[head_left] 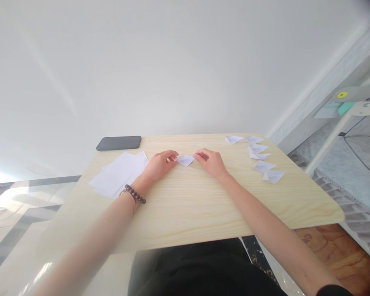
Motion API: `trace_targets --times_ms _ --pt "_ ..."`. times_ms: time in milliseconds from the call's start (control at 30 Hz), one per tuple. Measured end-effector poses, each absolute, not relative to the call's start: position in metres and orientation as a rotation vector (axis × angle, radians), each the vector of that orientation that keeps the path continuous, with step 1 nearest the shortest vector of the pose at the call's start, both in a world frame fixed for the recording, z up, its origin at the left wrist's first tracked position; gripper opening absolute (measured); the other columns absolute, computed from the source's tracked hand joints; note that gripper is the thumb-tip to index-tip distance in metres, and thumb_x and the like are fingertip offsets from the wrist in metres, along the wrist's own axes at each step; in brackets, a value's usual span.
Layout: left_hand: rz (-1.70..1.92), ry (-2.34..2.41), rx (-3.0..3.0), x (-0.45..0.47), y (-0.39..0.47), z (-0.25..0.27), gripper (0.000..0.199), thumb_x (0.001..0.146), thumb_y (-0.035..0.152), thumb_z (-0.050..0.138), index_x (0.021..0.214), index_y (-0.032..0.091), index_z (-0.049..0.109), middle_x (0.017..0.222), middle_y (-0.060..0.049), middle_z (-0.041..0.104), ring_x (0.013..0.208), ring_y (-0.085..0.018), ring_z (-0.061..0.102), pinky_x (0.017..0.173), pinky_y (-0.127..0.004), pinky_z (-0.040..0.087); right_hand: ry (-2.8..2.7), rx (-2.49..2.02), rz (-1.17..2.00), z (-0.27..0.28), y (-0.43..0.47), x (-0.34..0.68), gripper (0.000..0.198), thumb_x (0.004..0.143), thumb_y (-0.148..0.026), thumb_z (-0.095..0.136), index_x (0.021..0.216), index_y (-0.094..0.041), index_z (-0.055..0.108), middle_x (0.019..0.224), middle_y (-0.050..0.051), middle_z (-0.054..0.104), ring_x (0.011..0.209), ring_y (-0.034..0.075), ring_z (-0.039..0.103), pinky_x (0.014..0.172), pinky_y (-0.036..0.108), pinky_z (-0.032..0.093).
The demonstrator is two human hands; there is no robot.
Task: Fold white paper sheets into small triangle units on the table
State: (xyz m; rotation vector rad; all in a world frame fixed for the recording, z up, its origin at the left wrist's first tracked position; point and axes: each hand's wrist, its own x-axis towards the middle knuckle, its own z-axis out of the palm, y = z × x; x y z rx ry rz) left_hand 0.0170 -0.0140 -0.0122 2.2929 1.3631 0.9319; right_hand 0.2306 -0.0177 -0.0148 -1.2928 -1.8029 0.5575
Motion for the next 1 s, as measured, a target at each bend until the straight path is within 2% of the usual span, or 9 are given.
trace_targets --times_ms 133,367,500,667,833,1000 --pt "0.871 1.395 2.287 0.016 -0.012 -0.015 0.032 0.076 0.031 0.053 0.106 0.022 0.053 0.089 0.0 0.064 0.079 -0.013 0.058 0.073 -0.025 0.045 -1.86 -1.328 0.528 -0.012 -0.02 0.23 0.027 0.078 -0.04 0.049 0.081 -0.018 0.065 0.079 0.002 0.067 0.066 0.012 0.055 0.065 0.025 0.043" --pt "0.794 1.4 2.308 0.014 -0.014 -0.008 0.022 0.077 0.036 0.051 0.087 0.021 0.064 0.083 0.0 0.065 0.07 -0.013 0.057 0.072 -0.025 0.044 -1.996 -1.297 0.641 -0.009 -0.021 0.238 0.026 0.075 -0.04 0.053 0.084 -0.02 0.067 0.08 0.001 0.066 0.065 0.011 0.053 0.061 0.023 0.04" --pt "0.83 1.396 2.308 0.013 -0.014 -0.009 0.022 0.078 0.036 0.051 0.083 0.021 0.066 0.079 0.0 0.065 0.065 -0.012 0.056 0.07 -0.024 0.044 -1.985 -1.296 0.624 -0.012 -0.019 0.238 0.027 0.076 -0.041 0.052 0.081 -0.02 0.068 0.079 0.001 0.067 0.066 0.012 0.055 0.061 0.023 0.04" --pt "0.824 1.385 2.356 0.013 -0.013 -0.012 0.022 0.078 0.036 0.05 0.082 0.021 0.066 0.081 -0.001 0.065 0.069 -0.014 0.056 0.072 -0.026 0.043 -1.92 -1.312 0.595 -0.012 -0.019 0.233 0.025 0.078 -0.037 0.05 0.078 -0.02 0.068 0.08 0.001 0.068 0.069 0.013 0.058 0.064 0.024 0.042" --pt "0.751 1.39 2.454 0.016 -0.013 -0.012 0.023 0.079 0.037 0.048 0.088 0.022 0.063 0.091 -0.003 0.063 0.089 -0.018 0.054 0.082 -0.031 0.041 -1.773 -1.458 0.554 -0.01 -0.014 0.239 0.02 0.074 -0.032 0.051 0.073 -0.02 0.067 0.078 0.001 0.069 0.073 0.015 0.061 0.07 0.025 0.044" --pt "0.647 1.385 2.59 0.025 -0.014 -0.016 0.037 0.084 0.044 0.038 0.111 0.024 0.055 0.122 -0.004 0.051 0.114 -0.024 0.041 0.096 -0.041 0.031 -1.642 -1.701 0.475 -0.001 -0.002 0.266 0.018 0.069 -0.032 0.053 0.072 -0.02 0.067 0.07 0.001 0.068 0.068 0.014 0.061 0.067 0.025 0.044"
